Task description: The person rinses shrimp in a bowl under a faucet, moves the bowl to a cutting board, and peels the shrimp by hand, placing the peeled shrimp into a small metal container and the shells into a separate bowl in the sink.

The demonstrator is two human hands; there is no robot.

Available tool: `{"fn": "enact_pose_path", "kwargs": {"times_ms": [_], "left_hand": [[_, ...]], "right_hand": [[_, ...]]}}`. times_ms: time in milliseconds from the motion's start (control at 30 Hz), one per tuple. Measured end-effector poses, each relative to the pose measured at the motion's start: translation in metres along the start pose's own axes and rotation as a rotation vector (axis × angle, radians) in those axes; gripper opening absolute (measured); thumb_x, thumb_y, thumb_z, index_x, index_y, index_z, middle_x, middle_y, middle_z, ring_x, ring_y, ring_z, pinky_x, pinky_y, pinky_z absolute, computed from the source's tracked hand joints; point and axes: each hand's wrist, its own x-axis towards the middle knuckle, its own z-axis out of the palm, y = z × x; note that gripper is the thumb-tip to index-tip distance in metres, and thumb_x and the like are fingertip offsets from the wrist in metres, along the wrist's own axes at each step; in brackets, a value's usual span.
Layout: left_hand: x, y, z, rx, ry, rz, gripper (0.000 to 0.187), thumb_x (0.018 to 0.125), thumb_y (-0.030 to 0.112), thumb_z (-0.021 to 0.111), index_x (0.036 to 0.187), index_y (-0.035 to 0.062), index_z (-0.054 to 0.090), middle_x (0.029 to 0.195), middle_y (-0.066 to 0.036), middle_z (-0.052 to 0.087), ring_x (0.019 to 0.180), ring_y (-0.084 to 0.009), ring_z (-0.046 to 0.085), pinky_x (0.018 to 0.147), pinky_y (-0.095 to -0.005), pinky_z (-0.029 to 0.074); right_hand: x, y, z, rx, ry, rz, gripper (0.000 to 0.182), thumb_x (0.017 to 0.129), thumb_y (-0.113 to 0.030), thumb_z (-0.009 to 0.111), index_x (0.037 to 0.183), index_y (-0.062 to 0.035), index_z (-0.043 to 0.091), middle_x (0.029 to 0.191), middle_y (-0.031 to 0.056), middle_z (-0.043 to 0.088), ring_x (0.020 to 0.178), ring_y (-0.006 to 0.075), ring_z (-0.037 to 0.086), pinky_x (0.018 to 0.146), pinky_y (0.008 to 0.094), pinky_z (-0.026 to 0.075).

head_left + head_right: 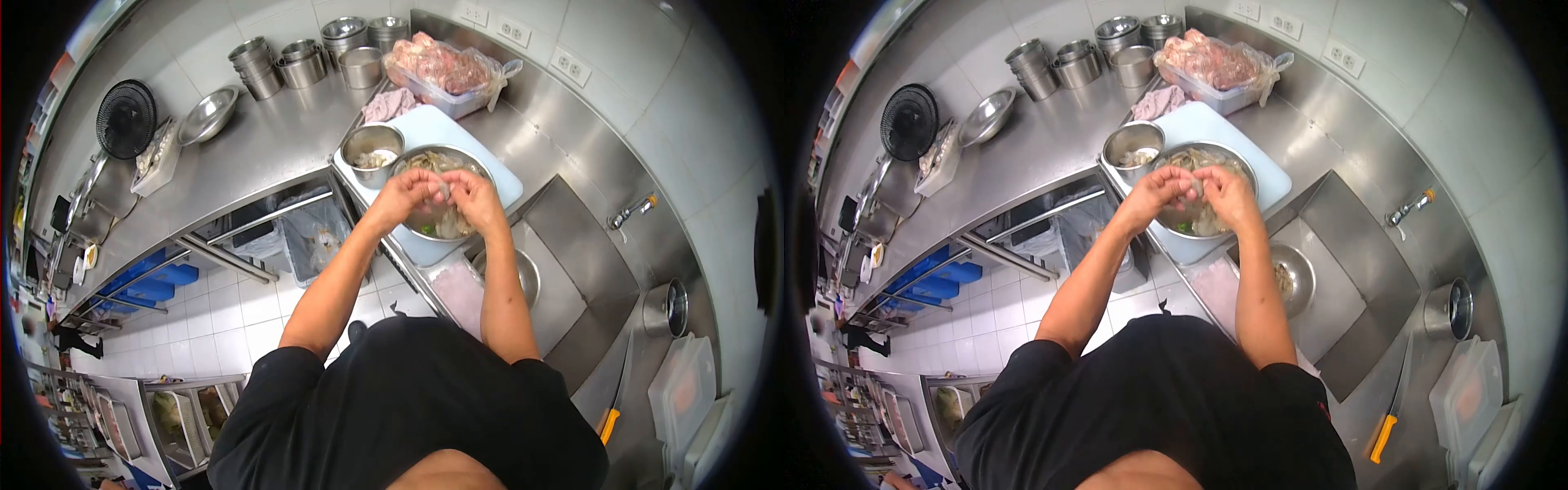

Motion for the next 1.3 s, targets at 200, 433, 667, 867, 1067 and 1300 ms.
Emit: {"fn": "enact_pose_path", "kwargs": {"times_ms": [200,433,667,867,1067,1300], "left_hand": [[0.005,-0.003,0.01,-0.627,-0.057,0.042,0.02,0.096,0.015,0.06,0.114,0.0082,0.055,0.104,-0.005,0.067,0.094,-0.015,0.066,0.076,-0.0271,0.053],[0.001,0.011,0.008,0.189,-0.037,0.031,0.046,0.095,0.02,0.061,0.138,0.0063,0.05,0.105,-0.004,0.068,0.091,-0.0088,0.064,0.069,-0.0223,0.049],[0.003,0.038,0.022,0.35,0.152,-0.062,0.028,0.092,0.028,0.066,0.111,0.0066,0.065,0.09,0.0,0.069,0.078,-0.0078,0.062,0.068,-0.0228,0.047],[0.015,0.021,0.019,-0.189,0.149,-0.074,0.023,0.092,0.029,0.067,0.107,0.0135,0.062,0.098,0.004,0.066,0.089,-0.0079,0.059,0.077,-0.0257,0.046],[0.016,0.02,0.018,-0.399,0.047,-0.177,0.025,0.094,0.032,0.064,0.111,0.0135,0.061,0.107,0.001,0.065,0.094,-0.0126,0.06,0.082,-0.0312,0.048],[0.026,0.029,0.009,-0.417,0.207,-0.049,0.023,0.093,0.032,0.065,0.099,0.0095,0.065,0.089,0.0,0.064,0.078,-0.0095,0.06,0.066,-0.0241,0.049]], "right_hand": [[0.007,0.005,0.005,0.19,0.115,-0.2,0.02,0.092,-0.008,0.056,0.107,0.0014,0.065,0.097,0.0079,0.066,0.078,0.0142,0.061,0.071,0.0282,0.05],[0.005,-0.007,0.0,-0.288,0.162,-0.265,0.017,0.087,-0.014,0.065,0.1,-0.0032,0.067,0.086,0.0121,0.06,0.079,0.0267,0.06,0.072,0.0347,0.048],[0.005,0.002,0.006,-0.25,0.218,-0.168,0.017,0.088,-0.017,0.064,0.098,-0.0034,0.066,0.082,0.0131,0.063,0.075,0.0266,0.062,0.069,0.0353,0.049],[0.0,-0.018,0.003,0.029,0.094,0.036,0.025,0.092,-0.025,0.063,0.099,-0.0011,0.066,0.076,0.0098,0.067,0.059,0.0155,0.06,0.059,0.0316,0.048],[0.004,-0.002,0.011,-0.112,0.099,-0.157,0.023,0.095,-0.023,0.06,0.097,-0.0008,0.067,0.076,0.0073,0.066,0.062,0.0143,0.057,0.06,0.0306,0.048],[-0.014,-0.025,0.0,-0.323,0.118,-0.156,0.021,0.092,-0.024,0.062,0.099,-0.0048,0.068,0.082,0.0175,0.068,0.074,0.0277,0.066,0.069,0.0365,0.05]]}}
